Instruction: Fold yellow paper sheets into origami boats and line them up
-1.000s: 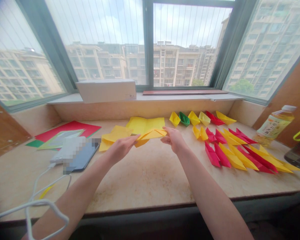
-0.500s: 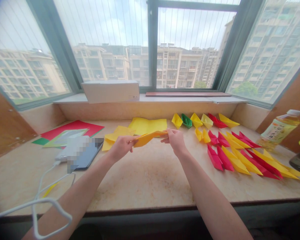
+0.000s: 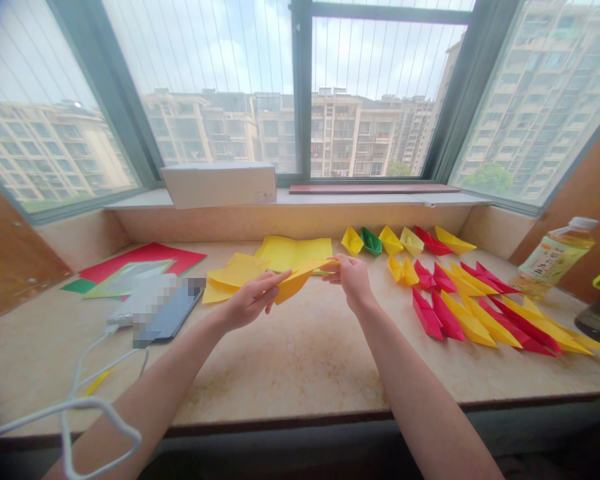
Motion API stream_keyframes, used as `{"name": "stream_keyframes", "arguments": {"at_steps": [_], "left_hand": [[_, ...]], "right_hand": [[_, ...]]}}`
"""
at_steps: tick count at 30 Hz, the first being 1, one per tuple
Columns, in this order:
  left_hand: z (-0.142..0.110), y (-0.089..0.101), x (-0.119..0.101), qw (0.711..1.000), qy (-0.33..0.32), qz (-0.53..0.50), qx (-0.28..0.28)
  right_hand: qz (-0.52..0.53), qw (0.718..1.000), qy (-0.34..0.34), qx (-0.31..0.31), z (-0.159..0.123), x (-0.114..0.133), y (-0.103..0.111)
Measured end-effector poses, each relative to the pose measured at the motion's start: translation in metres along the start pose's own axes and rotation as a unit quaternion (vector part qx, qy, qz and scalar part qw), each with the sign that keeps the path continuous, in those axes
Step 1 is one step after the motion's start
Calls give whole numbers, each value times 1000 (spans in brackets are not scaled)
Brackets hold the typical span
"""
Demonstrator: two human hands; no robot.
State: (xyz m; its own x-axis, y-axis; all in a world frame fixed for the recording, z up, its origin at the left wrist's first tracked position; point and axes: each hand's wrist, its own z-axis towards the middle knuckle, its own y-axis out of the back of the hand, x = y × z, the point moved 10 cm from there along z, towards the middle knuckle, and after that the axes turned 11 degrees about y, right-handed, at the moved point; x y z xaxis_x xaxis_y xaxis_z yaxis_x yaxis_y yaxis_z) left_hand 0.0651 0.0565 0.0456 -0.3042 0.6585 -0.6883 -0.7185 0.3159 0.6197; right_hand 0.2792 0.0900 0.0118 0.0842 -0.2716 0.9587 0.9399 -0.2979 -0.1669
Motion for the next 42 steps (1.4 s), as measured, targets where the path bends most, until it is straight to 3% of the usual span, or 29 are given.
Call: {"name": "stream_keyframes", "arguments": {"at_steps": [11,16,21,24,32,38,42], "left_hand": [[3,17,4,990,27,-123,-64],[1,6,5,984,69,-161,-10],[-5,-14,-4,982,56,-166,74],[-5,-19,-5,987,43,-132,84],[0,2,-11,997,-35,-59,-27],[0,11,-4,995,7,-1,-97],[2,12,4,992,50,-42,-110]], "right_hand": [[19,1000,-8,-19,5,-6,3],[34,999,-6,-22,8,-10,7],[4,999,9,-30,7,-3,11],[-6,1000,-7,-29,6,-3,12],[23,999,10,26,6,-9,-5],[8,997,72,14,5,0,-5],[17,999,45,13,4,-4,-5]]}}
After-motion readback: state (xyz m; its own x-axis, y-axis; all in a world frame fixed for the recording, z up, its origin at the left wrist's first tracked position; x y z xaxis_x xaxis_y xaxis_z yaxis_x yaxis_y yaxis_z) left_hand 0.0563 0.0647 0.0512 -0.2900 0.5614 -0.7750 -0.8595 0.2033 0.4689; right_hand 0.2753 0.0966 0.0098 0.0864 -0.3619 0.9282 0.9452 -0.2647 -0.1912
